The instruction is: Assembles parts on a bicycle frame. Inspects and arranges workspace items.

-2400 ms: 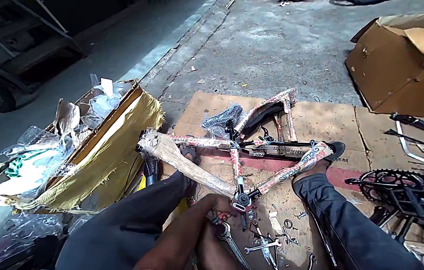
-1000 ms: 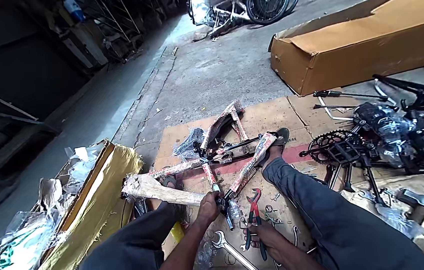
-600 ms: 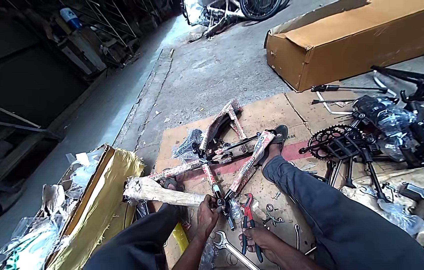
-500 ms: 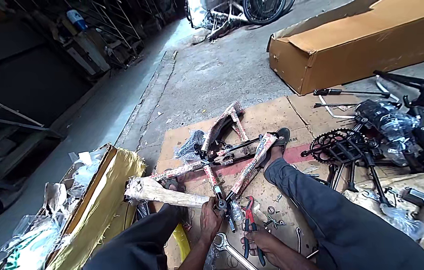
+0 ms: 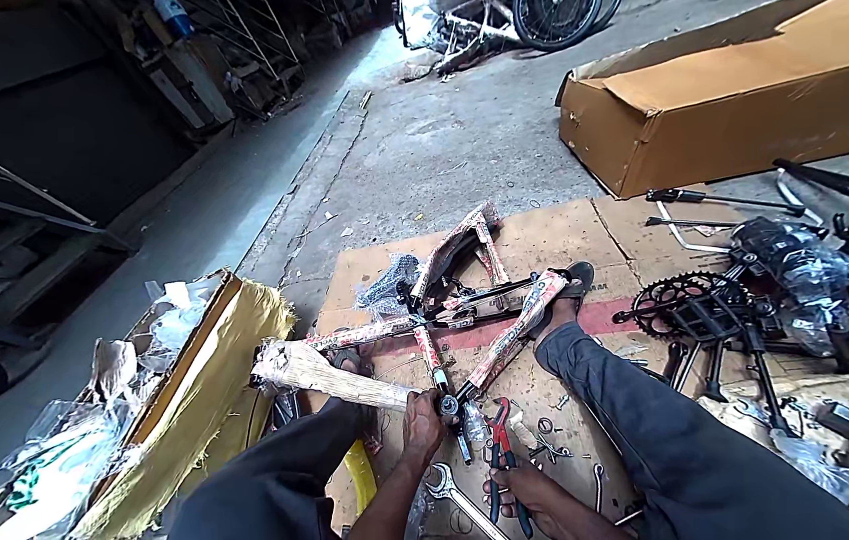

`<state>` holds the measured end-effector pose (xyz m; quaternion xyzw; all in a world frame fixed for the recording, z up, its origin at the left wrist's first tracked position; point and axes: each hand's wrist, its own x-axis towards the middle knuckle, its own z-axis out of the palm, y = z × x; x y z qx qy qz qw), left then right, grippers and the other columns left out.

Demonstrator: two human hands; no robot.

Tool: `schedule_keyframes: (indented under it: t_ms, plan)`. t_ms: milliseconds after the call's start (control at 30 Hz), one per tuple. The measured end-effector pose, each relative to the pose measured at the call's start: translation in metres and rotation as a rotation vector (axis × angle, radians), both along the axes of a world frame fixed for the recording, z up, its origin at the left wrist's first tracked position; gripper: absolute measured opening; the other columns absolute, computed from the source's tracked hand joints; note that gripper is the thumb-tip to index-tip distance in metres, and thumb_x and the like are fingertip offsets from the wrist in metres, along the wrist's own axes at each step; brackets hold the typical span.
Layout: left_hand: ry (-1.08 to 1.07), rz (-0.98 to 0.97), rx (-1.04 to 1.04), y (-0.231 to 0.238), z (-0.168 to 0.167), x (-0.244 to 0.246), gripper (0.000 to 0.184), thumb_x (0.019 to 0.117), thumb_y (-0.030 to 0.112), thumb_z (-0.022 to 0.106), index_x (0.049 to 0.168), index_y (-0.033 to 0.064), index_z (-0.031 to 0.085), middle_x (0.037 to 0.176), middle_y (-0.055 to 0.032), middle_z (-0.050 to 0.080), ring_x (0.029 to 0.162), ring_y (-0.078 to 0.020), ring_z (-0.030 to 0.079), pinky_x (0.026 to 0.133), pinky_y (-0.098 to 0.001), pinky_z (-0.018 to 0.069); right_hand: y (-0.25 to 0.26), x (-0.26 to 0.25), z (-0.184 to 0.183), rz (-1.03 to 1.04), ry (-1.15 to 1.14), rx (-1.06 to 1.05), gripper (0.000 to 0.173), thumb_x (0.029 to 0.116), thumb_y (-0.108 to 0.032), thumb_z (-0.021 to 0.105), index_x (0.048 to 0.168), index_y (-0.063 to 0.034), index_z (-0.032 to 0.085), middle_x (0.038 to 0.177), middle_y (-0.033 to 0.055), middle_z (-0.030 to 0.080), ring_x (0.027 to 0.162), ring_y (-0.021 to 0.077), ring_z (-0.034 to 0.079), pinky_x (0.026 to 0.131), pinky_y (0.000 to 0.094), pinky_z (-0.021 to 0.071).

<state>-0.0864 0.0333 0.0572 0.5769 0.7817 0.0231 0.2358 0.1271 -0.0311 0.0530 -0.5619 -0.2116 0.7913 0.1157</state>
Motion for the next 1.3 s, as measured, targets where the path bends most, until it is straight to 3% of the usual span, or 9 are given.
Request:
schedule_keyframes:
  t_ms: [233,333,600,700,767,800,900,1033,1300]
  plan:
    - [0.037,-0.031,-0.089,0.007,0.006,0.003,0.058,0.0835,0.043,0.080,0.134,0.0179,0.066,0.131,-0.0073,0.067,0.128,-0.0265,0.059,0.110,-0.0444,0.0466,0.000,-0.001,-0.002,0.013,0.007,0.002,0.022,0.1065,-0.012,0.054,0.126,-0.0097,0.045,0.089,0.0106,0.069,0.066,0.0178,0.068,0.055,0.0286,0.0540]
    - [0.101,-0.078,-0.129,0.012,0.013,0.009,0.053,0.0846,0.035,0.080,0.135,0.0233,0.067,0.133,-0.0058,0.067,0.129,-0.0266,0.059,0.109,-0.0455,0.0478,0.001,-0.002,0.001,0.027,-0.004,0.004,0.023,0.1065,-0.013,0.054,0.128,-0.0091,0.045,0.089,0.0106,0.069,0.065,0.0176,0.067,0.055,0.0289,0.0544]
    - [0.049,-0.181,-0.101,0.015,0.010,0.005,0.049,0.0838,0.014,0.073,0.131,0.0252,0.070,0.133,-0.0042,0.067,0.130,-0.0275,0.058,0.108,-0.0478,0.0483,0.001,-0.002,-0.001,0.016,0.002,-0.005,0.021,0.1065,-0.012,0.054,0.126,-0.0093,0.045,0.089,0.0103,0.070,0.065,0.0174,0.067,0.054,0.0280,0.0538]
    - [-0.020,-0.132,-0.075,0.014,0.007,0.002,0.073,0.0753,0.035,0.087,0.143,0.0259,0.061,0.136,-0.0057,0.064,0.128,-0.0247,0.059,0.110,-0.0450,0.0478,0.002,-0.002,-0.003,0.008,0.008,-0.006,0.021,0.1065,-0.012,0.054,0.125,-0.0091,0.045,0.087,0.0101,0.070,0.064,0.0171,0.067,0.053,0.0277,0.0536]
    - [-0.004,-0.090,-0.060,0.015,0.009,0.003,0.069,0.0780,0.049,0.084,0.139,0.0227,0.064,0.131,-0.0083,0.066,0.122,-0.0245,0.063,0.107,-0.0449,0.0502,0.002,-0.002,-0.002,0.009,0.008,-0.008,0.020,0.1065,-0.012,0.054,0.124,-0.0094,0.045,0.087,0.0100,0.070,0.063,0.0168,0.067,0.053,0.0274,0.0534]
    - [0.017,-0.086,-0.076,0.015,0.012,0.005,0.059,0.0824,0.049,0.081,0.133,0.0212,0.068,0.129,-0.0091,0.067,0.120,-0.0249,0.064,0.107,-0.0449,0.0505,0.002,-0.002,-0.001,0.011,0.007,-0.011,0.020,0.1065,-0.012,0.054,0.124,-0.0095,0.046,0.087,0.0100,0.070,0.063,0.0168,0.067,0.053,0.0274,0.0531]
    - [0.053,-0.161,-0.121,0.019,0.016,0.013,0.041,0.0876,0.029,0.076,0.127,0.0181,0.072,0.130,-0.0099,0.067,0.122,-0.0272,0.063,0.108,-0.0460,0.0497,0.001,-0.002,-0.002,0.016,0.002,-0.010,0.021,0.1064,-0.012,0.055,0.125,-0.0090,0.046,0.088,0.0101,0.070,0.064,0.0172,0.067,0.055,0.0283,0.0541]
    - [0.053,-0.302,-0.135,0.024,0.014,0.015,0.040,0.0858,0.010,0.070,0.124,0.0183,0.074,0.133,-0.0058,0.067,0.130,-0.0265,0.058,0.111,-0.0459,0.0462,0.002,-0.003,-0.001,0.030,-0.009,-0.007,0.020,0.1063,-0.012,0.055,0.124,-0.0092,0.046,0.088,0.0101,0.070,0.064,0.0167,0.067,0.054,0.0279,0.0535]
    - [0.038,-0.189,-0.124,0.019,0.017,0.007,0.044,0.0863,0.020,0.076,0.129,0.0211,0.070,0.131,-0.0076,0.067,0.125,-0.0268,0.062,0.108,-0.0473,0.0498,0.002,-0.003,0.000,0.028,0.002,0.001,0.023,0.1067,-0.013,0.055,0.127,-0.0093,0.045,0.090,0.0103,0.069,0.066,0.0174,0.068,0.056,0.0287,0.0544]
